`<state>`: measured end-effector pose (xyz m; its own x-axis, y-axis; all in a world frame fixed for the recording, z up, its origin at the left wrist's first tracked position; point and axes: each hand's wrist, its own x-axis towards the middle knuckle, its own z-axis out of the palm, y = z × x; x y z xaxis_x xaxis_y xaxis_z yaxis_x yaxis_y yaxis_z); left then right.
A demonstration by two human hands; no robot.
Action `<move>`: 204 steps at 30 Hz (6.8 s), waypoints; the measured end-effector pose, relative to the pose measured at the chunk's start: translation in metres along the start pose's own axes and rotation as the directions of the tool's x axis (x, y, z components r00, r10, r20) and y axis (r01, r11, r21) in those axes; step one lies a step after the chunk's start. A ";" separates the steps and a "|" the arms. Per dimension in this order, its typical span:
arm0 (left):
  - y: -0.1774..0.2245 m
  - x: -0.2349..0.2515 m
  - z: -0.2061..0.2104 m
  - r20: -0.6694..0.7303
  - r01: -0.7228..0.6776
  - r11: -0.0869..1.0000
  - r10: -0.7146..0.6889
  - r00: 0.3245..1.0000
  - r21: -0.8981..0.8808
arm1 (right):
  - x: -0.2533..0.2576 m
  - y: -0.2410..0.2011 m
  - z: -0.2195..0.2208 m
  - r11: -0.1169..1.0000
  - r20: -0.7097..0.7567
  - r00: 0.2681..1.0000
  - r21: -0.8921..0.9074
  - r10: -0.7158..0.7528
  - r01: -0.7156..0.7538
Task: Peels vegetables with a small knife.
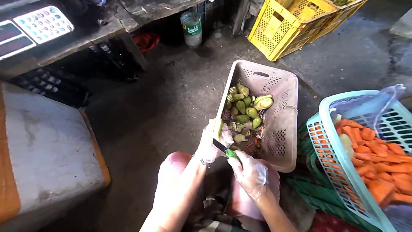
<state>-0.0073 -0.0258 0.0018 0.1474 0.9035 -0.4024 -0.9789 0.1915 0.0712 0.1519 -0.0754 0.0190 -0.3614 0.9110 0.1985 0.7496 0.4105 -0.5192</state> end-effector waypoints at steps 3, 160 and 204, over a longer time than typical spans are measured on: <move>-0.001 0.001 -0.001 0.003 0.006 1.000 -0.006 1.000 -0.017 | 0.004 -0.005 -0.002 0.998 0.057 0.997 -0.017 0.055 -0.054; 0.009 0.004 -0.015 0.231 -0.010 0.972 0.066 0.971 -0.236 | 0.009 -0.031 -0.004 0.994 0.107 0.991 0.066 0.079 -0.086; 0.001 0.017 -0.014 0.075 -0.297 0.955 0.295 0.953 0.023 | 0.058 0.022 -0.001 -0.034 0.624 0.695 0.752 0.359 -0.658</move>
<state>-0.0077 -0.0162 -0.0181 -0.1376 0.9458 -0.2943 -0.9750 -0.0771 0.2082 0.1479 -0.0130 0.0193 -0.3278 0.7558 -0.5668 -0.2051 -0.6426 -0.7382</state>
